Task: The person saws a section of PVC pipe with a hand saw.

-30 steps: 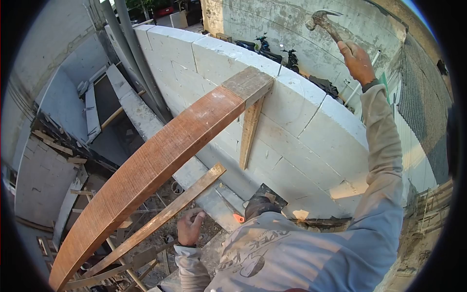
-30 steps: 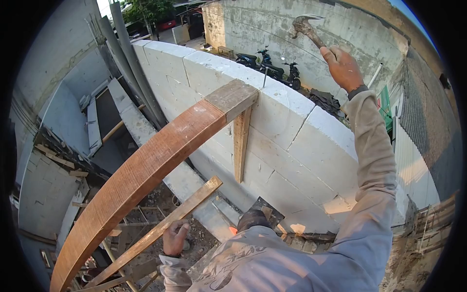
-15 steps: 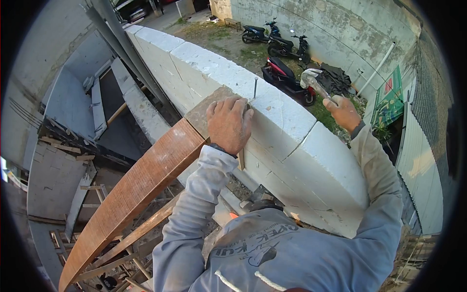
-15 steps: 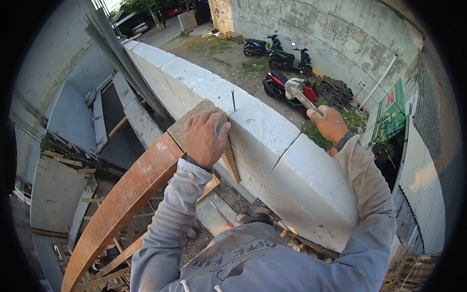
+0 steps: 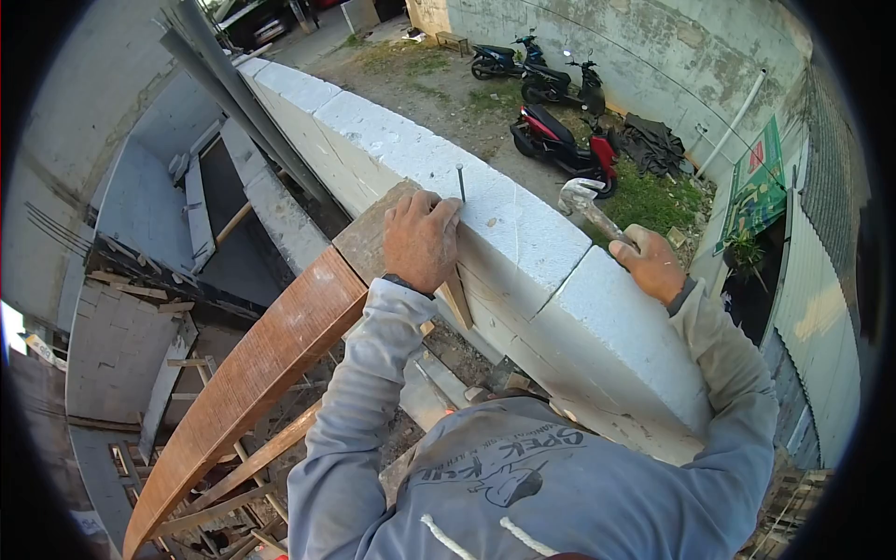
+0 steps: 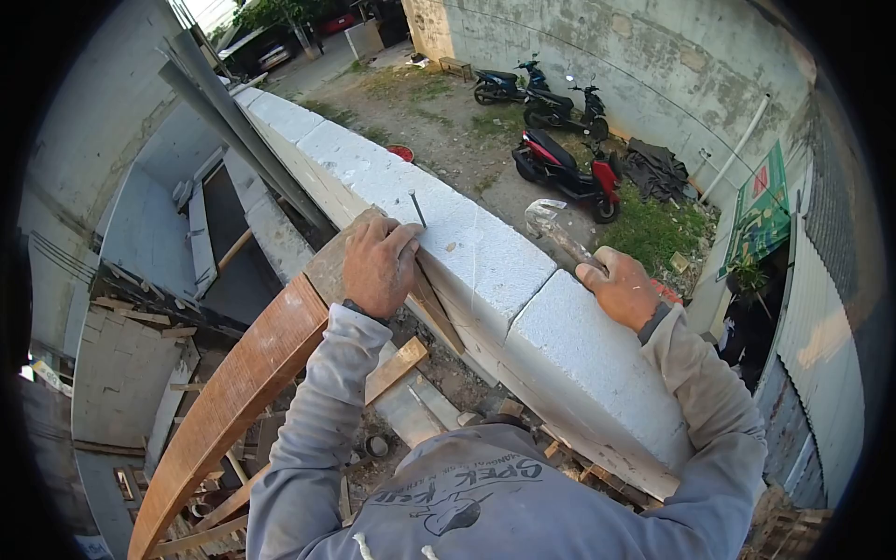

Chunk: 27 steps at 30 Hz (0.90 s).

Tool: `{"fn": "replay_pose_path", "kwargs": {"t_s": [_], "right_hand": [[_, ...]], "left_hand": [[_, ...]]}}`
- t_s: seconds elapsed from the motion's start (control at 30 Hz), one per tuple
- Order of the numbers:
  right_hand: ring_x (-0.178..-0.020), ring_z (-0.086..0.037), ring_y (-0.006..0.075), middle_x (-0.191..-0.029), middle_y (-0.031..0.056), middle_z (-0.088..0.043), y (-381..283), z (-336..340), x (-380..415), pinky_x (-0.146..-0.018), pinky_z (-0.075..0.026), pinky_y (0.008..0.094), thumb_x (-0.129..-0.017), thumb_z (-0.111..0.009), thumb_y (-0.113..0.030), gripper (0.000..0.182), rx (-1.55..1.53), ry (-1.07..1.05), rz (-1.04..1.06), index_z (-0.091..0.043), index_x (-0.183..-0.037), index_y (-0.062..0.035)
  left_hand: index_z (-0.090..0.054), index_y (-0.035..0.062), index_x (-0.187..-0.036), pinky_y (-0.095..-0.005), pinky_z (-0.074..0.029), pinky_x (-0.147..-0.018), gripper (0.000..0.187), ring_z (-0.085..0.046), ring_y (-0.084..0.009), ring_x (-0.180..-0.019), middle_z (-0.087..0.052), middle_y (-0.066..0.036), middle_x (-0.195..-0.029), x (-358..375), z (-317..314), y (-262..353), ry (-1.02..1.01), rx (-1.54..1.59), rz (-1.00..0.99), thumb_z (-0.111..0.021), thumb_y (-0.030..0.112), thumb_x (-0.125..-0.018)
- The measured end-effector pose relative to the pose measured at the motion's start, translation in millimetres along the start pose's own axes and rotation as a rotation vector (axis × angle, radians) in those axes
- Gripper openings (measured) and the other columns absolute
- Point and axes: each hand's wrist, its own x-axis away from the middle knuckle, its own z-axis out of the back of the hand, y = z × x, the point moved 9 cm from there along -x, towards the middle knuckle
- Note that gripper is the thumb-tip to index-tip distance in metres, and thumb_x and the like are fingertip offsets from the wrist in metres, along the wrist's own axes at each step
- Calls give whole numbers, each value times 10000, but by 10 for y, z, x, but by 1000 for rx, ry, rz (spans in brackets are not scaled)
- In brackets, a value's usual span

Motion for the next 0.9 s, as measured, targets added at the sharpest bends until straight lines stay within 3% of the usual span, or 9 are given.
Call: {"fn": "replay_pose_path", "kwargs": {"t_s": [0.13, 0.2, 0.33, 0.4, 0.47, 0.67, 0.77, 0.83, 0.9], "right_hand": [[-815, -609, 399, -826, 244, -605, -54, -11, 78, -727, -441, 451, -885, -593, -320, 340, -4, 56, 71, -578, -885, 20], [-820, -610, 402, -828, 246, -605, -65, -7, 54, -731, -444, 449, -885, -591, -318, 339, -5, 43, 66, -580, -895, 21], [-829, -608, 403, -823, 246, -602, -25, -31, 65, -729, -442, 450, -887, -580, -309, 332, -26, 46, 66, -577, -901, 22], [-799, -595, 397, -798, 239, -590, -49, -4, 63, -713, -434, 447, -890, -567, -295, 322, -27, 80, 103, -562, -880, 26], [-729, -558, 368, -752, 220, -556, -53, -42, 32, -681, -420, 435, -897, -554, -274, 306, -20, 72, 154, -541, -854, 29], [-681, -470, 234, -710, 123, -486, 102, -131, -95, -663, -377, 368, -937, -497, -244, 299, -99, -5, 207, -501, -797, 20], [-699, -474, 181, -735, 85, -504, 286, -202, -216, -667, -394, 341, -972, -477, -292, 344, -163, -112, 145, -537, -825, 14], [-705, -507, 162, -758, 55, -537, 471, -375, -373, -659, -433, 305, -997, -452, -312, 352, -523, -155, 82, -563, -909, 10], [-711, -514, 167, -765, 65, -545, 436, -508, -667, -664, -435, 310, -995, -453, -331, 374, -478, -184, 160, -564, -909, 15]], "left_hand": [[-691, 93, -1031, -395, -417, -829, 238, -570, -252, -951, -618, -65, -983, -2, -25, 60, -36, -113, -24, -640, 116, -800], [-685, 96, -1041, -391, -415, -833, 266, -572, -243, -959, -620, -42, -997, 33, -50, 169, -32, -204, -158, -641, 113, -779], [-667, 86, -1004, -390, -417, -828, 266, -564, -236, -960, -604, -50, -986, -57, -86, 233, -73, -254, -227, -636, 92, -740], [-636, 65, -945, -382, -425, -815, 233, -551, -245, -929, -577, -72, -953, -76, -155, 307, -192, -291, -265, -627, 80, -713], [-601, 38, -939, -363, -435, -786, 231, -526, -255, -912, -542, -98, -938, -28, -157, 323, -83, -273, -209, -613, 85, -713], [-601, 67, -1124, -443, -356, -982, 371, -505, -285, -1123, -561, -132, -1108, 528, 163, 284, 134, -83, -45, -628, 96, -755], [-605, 69, -1122, -422, -407, -953, 330, -537, -294, -1104, -570, -129, -1108, 888, 689, 121, 267, -44, 103, -637, 113, -796], [-637, 43, -1049, -398, -475, -828, 248, -595, -333, -923, -611, -136, -986, 1291, 897, -260, 290, 347, 366, -632, 186, -847], [-648, 22, -1003, -392, -484, -778, 279, -612, -325, -862, -624, -149, -928, 1755, 1012, -527, 339, 290, 514, -611, 270, -879]]}}
